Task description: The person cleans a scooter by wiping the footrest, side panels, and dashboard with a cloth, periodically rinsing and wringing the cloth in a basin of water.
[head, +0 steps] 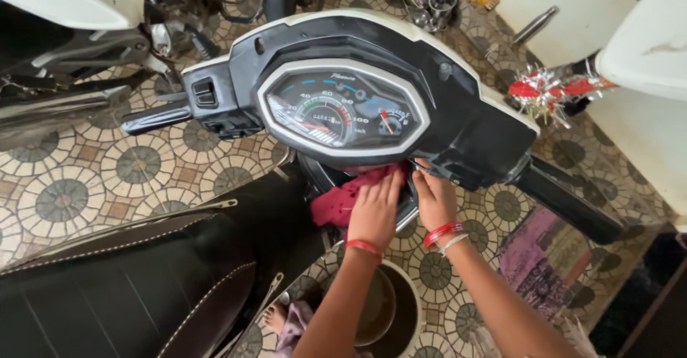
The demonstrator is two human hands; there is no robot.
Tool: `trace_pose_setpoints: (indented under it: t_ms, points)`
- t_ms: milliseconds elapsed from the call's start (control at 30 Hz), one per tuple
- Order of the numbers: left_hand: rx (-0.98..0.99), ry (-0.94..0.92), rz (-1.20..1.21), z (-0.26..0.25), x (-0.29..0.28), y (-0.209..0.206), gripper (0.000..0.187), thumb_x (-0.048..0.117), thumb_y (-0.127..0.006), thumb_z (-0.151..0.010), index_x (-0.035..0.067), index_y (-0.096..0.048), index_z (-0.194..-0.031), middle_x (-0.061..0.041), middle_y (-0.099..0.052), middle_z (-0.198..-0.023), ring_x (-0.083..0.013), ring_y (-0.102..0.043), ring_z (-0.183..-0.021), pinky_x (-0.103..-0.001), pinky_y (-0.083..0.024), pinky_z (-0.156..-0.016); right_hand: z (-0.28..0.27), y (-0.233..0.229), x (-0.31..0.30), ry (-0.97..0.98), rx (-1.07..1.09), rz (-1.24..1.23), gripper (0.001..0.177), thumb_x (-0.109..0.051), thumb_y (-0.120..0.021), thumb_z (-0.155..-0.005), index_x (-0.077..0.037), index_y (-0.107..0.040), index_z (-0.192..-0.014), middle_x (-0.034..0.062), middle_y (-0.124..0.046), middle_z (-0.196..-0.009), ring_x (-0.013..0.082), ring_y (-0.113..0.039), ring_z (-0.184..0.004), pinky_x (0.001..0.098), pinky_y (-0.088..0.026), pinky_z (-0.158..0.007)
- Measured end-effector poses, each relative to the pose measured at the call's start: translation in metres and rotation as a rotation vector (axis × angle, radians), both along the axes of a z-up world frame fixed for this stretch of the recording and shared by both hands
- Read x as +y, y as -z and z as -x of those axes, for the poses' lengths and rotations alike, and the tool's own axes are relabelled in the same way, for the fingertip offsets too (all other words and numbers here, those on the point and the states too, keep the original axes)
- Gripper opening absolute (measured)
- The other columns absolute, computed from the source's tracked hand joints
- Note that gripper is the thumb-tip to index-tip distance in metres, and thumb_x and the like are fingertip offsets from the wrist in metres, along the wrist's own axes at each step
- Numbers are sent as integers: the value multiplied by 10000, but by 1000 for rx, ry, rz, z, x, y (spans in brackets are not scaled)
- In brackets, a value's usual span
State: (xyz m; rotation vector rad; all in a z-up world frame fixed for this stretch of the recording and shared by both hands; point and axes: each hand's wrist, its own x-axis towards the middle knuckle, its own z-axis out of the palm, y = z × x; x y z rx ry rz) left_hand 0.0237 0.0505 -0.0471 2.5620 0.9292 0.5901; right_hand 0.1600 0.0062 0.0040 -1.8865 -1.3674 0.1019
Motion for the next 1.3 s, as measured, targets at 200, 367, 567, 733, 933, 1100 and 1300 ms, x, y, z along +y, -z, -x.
trace_pose_setpoints:
  t_ms: [200,367,567,733,933,1100,1300]
  points:
    - [66,0,-4,10,-21,14,624,191,-541,-821,67,-515,-1432,-83,-512,-1427,-273,-388,-1391,-558,-259,-1146,-13,4,11,191,19,346,414,-319,-518,-1047,-65,-686,-1328,269,-705,-937,406,-703,-877,456,-512,-761]
    - [18,-124,-139,-7,-19,20,526,206,-528,-896,51,-566,-1397,-81,-530,-1434,-249,-426,-1386,-556,-285,-1168,-8,15,-3,102,-4,146,427,-327,-495,-1054,-3,-668,-1271,236,-723,-1023,392,-709,-944,426,-527,-788]
    - [-186,32,-63,8,-8,22,336,137,-571,-897,57,-669,-1208,-100,-626,-1243,-298,-537,-1233,-504,-408,-1063,1,0,-1,271,86,457,461,-363,-453,-1062,-111,-676,-1376,296,-678,-881,426,-702,-851,472,-505,-779]
    - [-498,-50,353,10,-27,10,270,-3,-570,-807,41,-685,-1047,-146,-696,-1127,-345,-652,-1151,-428,-521,-1025,-5,4,5,86,10,114,403,-304,-503,-1062,-10,-662,-1289,231,-728,-1078,397,-704,-1021,406,-529,-859]
    - [-731,-106,115,-11,-4,-40,374,-41,-610,-925,-73,-592,-1297,-264,-628,-1263,-445,-578,-1216,-496,-436,-1072,-6,10,-4,36,166,4,364,-194,-491,-1066,33,-646,-1304,210,-714,-1254,323,-662,-1201,377,-471,-1005]
    - [-692,-207,351,-22,-38,-35,458,-71,-527,-821,-76,-608,-1272,-258,-597,-1292,-450,-534,-1208,-507,-443,-1066,-15,29,-4,71,289,-35,323,-164,-512,-1059,38,-657,-1266,158,-727,-1257,237,-675,-1194,342,-485,-1035]
    - [-869,-281,379,-22,-61,-33,302,-47,-583,-940,-102,-609,-1236,-301,-581,-1293,-499,-557,-1197,-507,-457,-1021,-17,27,-2,42,314,-53,331,-158,-512,-1064,42,-655,-1285,160,-728,-1253,238,-661,-1189,345,-475,-1021]
